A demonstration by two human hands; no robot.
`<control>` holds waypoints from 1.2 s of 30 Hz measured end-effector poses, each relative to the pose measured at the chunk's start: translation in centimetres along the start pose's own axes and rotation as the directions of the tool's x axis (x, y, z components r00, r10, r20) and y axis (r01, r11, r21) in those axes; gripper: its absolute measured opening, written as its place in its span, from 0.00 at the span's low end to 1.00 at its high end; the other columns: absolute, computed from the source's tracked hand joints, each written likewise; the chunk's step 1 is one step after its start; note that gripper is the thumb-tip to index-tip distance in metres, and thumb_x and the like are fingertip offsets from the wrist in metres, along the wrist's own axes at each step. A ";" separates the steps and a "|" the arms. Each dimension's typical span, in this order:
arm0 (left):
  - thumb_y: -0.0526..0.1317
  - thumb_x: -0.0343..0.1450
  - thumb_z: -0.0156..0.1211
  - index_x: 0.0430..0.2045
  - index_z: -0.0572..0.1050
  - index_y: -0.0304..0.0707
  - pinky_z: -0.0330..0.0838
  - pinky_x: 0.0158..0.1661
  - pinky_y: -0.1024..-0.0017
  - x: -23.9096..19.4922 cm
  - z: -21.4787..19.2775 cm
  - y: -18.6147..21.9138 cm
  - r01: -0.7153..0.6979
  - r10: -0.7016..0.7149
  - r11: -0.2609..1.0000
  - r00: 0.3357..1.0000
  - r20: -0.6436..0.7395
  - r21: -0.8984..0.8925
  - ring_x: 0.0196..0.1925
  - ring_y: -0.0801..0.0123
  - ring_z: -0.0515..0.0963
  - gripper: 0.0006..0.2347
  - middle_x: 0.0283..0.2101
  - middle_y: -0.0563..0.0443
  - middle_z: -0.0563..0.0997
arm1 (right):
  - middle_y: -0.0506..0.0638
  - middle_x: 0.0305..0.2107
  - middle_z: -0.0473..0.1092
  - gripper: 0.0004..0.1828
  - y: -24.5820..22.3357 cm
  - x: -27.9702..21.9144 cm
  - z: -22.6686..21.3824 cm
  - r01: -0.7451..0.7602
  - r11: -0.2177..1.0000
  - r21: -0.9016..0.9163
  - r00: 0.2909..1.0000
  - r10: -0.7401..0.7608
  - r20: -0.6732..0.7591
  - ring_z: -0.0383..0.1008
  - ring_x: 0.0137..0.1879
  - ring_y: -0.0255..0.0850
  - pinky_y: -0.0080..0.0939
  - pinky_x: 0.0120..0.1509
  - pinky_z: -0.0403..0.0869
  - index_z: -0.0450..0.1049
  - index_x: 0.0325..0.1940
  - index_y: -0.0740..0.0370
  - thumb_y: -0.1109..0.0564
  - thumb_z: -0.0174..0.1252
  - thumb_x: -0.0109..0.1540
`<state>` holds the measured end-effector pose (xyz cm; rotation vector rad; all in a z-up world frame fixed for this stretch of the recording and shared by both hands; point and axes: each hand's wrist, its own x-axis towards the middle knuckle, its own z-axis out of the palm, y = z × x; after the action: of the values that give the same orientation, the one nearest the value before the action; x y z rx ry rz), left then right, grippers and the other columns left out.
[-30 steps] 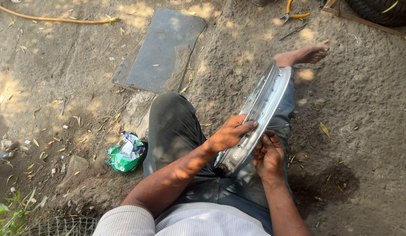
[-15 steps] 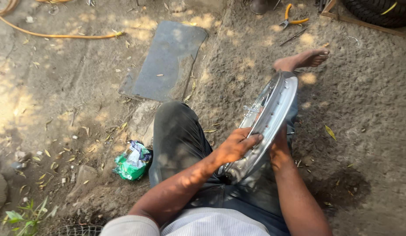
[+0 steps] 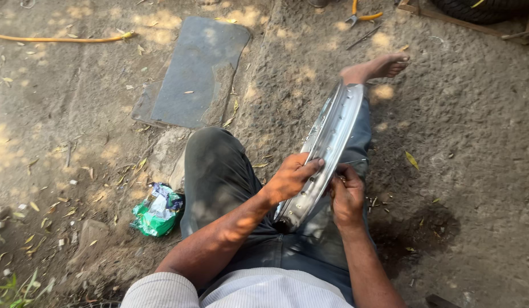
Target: The person sits on the ground and repeatedly inserts small metal pins into holes along a bicycle wheel rim. They rotate the rim to access different sections and continue inserting pins until the clip ends.
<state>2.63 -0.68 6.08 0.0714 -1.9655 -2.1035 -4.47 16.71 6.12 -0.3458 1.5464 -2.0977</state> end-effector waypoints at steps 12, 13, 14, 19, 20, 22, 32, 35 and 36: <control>0.40 0.78 0.61 0.52 0.74 0.30 0.73 0.36 0.64 -0.4 -0.4 -3.2 -0.411 0.421 0.888 0.907 -0.001 0.206 0.36 0.57 0.79 0.13 0.40 0.42 0.79 | 0.49 0.32 0.73 0.04 -1.5 0.8 0.4 -0.024 0.978 0.209 0.999 0.029 -0.020 0.73 0.33 0.35 0.36 0.36 0.73 0.71 0.48 0.63 0.63 0.52 0.71; 0.40 0.81 0.59 0.49 0.76 0.27 0.75 0.38 0.64 -0.5 -0.5 -3.1 -0.140 0.141 0.988 0.990 0.010 -0.062 0.37 0.60 0.80 0.11 0.39 0.42 0.81 | 0.50 0.31 0.73 0.05 -1.2 0.8 0.7 -0.025 0.979 0.203 1.000 0.024 0.008 0.74 0.33 0.35 0.35 0.36 0.73 0.71 0.49 0.62 0.63 0.51 0.70; 0.40 0.83 0.56 0.46 0.79 0.25 0.76 0.40 0.65 -0.3 -0.7 -2.9 0.161 -0.138 0.936 0.986 0.094 -0.312 0.39 0.63 0.81 0.12 0.37 0.42 0.84 | 0.50 0.30 0.74 0.05 -1.2 0.8 0.7 -0.026 0.980 0.197 0.999 0.019 0.037 0.74 0.32 0.35 0.34 0.36 0.73 0.72 0.49 0.62 0.63 0.51 0.70; 0.46 0.81 0.52 0.40 0.77 0.30 0.70 0.34 0.70 -0.5 -0.5 -1.8 -0.086 0.085 0.994 0.996 0.013 0.065 0.35 0.75 0.73 0.15 0.32 0.52 0.77 | 0.47 0.33 0.74 0.07 0.3 -2.2 1.2 -0.160 0.905 0.395 0.986 0.164 0.024 0.73 0.32 0.33 0.32 0.35 0.73 0.72 0.50 0.60 0.64 0.51 0.69; 0.48 0.80 0.54 0.35 0.78 0.30 0.70 0.33 0.72 -0.5 -0.4 -1.4 0.146 -0.142 0.983 0.989 0.046 -0.108 0.34 0.78 0.72 0.16 0.29 0.54 0.76 | 0.47 0.33 0.73 0.07 0.5 -2.7 1.4 -0.159 0.913 0.375 0.986 0.166 0.012 0.73 0.33 0.32 0.30 0.35 0.72 0.73 0.50 0.61 0.64 0.51 0.70; 0.47 0.79 0.55 0.35 0.78 0.30 0.69 0.33 0.73 -0.6 -0.1 -0.5 0.223 -0.216 0.944 0.975 0.054 -0.244 0.34 0.78 0.73 0.15 0.30 0.55 0.78 | 0.47 0.32 0.73 0.07 0.6 -2.9 1.6 -0.131 0.927 0.353 0.990 0.143 -0.010 0.72 0.31 0.31 0.29 0.33 0.71 0.73 0.51 0.61 0.64 0.51 0.71; 0.49 0.79 0.52 0.40 0.78 0.31 0.69 0.35 0.75 -0.4 -0.1 -0.1 -0.025 0.025 1.000 1.000 0.001 -0.011 0.34 0.80 0.73 0.16 0.31 0.58 0.76 | 0.46 0.31 0.73 0.05 -0.9 -2.1 2.2 -0.037 0.957 0.288 0.999 0.031 0.023 0.73 0.34 0.31 0.31 0.39 0.75 0.73 0.50 0.60 0.59 0.55 0.72; 0.46 0.79 0.54 0.36 0.78 0.29 0.68 0.34 0.72 -0.5 0.6 -1.1 0.233 -0.231 0.941 0.972 0.039 -0.243 0.34 0.78 0.72 0.15 0.30 0.56 0.77 | 0.46 0.33 0.73 0.09 -0.9 -0.2 1.3 -0.082 0.959 0.272 0.995 0.096 -0.038 0.71 0.31 0.31 0.29 0.31 0.70 0.73 0.53 0.60 0.56 0.61 0.70; 0.44 0.80 0.54 0.37 0.78 0.30 0.68 0.34 0.71 -0.6 0.8 -1.4 0.219 -0.218 0.950 0.976 0.026 -0.222 0.34 0.76 0.72 0.13 0.30 0.55 0.77 | 0.47 0.33 0.74 0.11 -0.9 0.9 1.0 -0.109 0.957 0.268 0.989 0.132 -0.069 0.69 0.29 0.30 0.28 0.26 0.67 0.73 0.54 0.60 0.55 0.63 0.69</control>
<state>2.80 0.25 4.64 0.2558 -1.7782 -2.4514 -4.93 15.67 7.17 -0.0649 1.2761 -2.2103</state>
